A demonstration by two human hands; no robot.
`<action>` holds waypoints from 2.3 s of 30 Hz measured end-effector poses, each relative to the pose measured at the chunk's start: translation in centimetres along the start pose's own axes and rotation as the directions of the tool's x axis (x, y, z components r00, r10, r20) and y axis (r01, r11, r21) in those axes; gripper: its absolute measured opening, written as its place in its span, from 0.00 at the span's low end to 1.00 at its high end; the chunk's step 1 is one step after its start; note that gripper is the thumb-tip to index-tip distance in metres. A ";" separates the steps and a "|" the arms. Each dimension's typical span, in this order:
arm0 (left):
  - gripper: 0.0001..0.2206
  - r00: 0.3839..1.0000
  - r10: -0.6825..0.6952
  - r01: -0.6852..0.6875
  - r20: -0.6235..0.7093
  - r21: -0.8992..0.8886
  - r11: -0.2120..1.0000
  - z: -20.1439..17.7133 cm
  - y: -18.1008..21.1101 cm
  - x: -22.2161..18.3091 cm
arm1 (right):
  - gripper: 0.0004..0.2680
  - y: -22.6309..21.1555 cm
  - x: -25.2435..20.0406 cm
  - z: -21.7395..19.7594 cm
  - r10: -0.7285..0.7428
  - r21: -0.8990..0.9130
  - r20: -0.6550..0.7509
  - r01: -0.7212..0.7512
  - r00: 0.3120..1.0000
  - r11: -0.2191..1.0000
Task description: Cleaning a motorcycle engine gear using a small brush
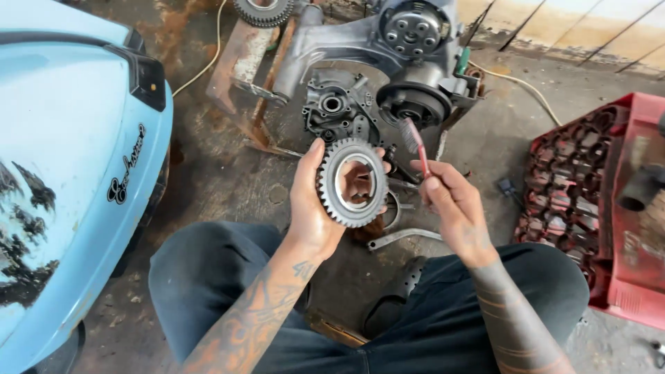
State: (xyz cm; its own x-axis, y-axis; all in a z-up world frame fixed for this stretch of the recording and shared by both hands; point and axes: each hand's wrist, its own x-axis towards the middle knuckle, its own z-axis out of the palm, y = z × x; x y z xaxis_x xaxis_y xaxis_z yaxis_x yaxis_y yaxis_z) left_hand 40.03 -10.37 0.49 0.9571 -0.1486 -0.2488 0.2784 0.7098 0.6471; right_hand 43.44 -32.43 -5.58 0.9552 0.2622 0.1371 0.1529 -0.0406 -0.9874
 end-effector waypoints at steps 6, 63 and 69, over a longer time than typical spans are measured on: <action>0.42 0.991 0.038 -0.021 0.128 -0.133 0.991 -1.9 -0.1 3.5 | 0.08 -0.3 1.5 1.3 -0.204 0.031 -0.113 0.208 0.973 0.978; 0.29 0.998 -0.061 0.060 -0.004 -0.129 0.990 -6.7 -1.2 7.4 | 0.09 3.8 5.5 3.8 -0.356 -0.321 0.119 0.375 0.927 0.869; 0.36 0.972 -0.207 0.217 0.111 -0.090 0.972 -9.2 -1.7 9.6 | 0.09 2.1 5.8 2.7 -0.301 -0.222 0.214 0.346 0.929 0.912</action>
State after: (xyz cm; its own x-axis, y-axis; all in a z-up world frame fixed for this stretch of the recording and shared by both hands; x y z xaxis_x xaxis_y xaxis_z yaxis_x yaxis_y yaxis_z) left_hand 48.03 -6.70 -9.64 0.8816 -0.3677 -0.2959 0.4713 0.7195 0.5101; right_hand 48.56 -28.39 -7.05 0.7875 0.4619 0.4080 0.5264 -0.1600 -0.8350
